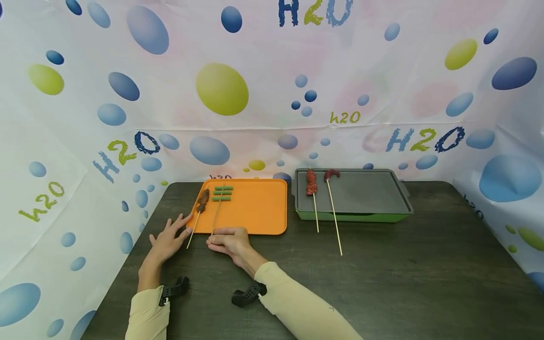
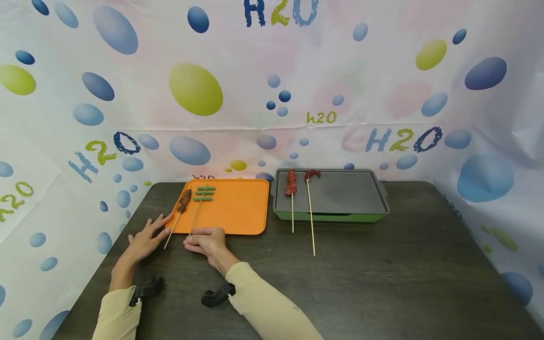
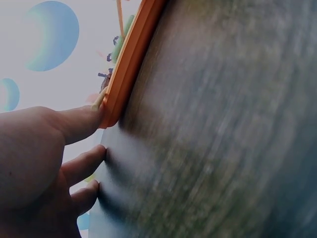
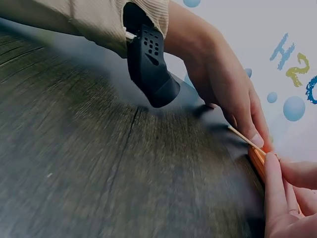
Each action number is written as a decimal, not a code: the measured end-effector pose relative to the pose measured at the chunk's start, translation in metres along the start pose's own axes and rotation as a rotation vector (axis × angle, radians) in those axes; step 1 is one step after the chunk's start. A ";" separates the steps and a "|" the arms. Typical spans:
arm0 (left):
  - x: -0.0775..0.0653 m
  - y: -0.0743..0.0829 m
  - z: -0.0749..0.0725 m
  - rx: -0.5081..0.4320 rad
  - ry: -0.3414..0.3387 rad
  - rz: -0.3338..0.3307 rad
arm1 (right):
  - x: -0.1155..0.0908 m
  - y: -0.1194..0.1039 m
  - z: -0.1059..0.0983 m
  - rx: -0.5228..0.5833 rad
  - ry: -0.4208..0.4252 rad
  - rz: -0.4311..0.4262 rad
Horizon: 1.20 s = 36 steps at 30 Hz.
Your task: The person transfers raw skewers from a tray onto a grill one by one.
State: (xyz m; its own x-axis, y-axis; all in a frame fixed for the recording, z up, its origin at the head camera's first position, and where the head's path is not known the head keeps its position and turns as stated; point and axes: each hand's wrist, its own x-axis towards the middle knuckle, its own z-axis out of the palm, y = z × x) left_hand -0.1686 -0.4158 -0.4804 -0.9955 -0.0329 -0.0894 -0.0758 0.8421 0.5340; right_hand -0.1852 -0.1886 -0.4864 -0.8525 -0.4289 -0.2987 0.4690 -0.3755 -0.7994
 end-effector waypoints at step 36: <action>0.000 -0.003 0.001 -0.027 -0.005 0.023 | -0.128 -0.074 -0.112 -0.096 -0.179 -0.043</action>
State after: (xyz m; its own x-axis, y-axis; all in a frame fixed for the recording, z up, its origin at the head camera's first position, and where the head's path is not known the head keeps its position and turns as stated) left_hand -0.1686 -0.4179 -0.4826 -0.9967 -0.0113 -0.0807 -0.0546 0.8277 0.5584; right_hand -0.1366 -0.0144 -0.4477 -0.8125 -0.5568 -0.1728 0.4018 -0.3200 -0.8580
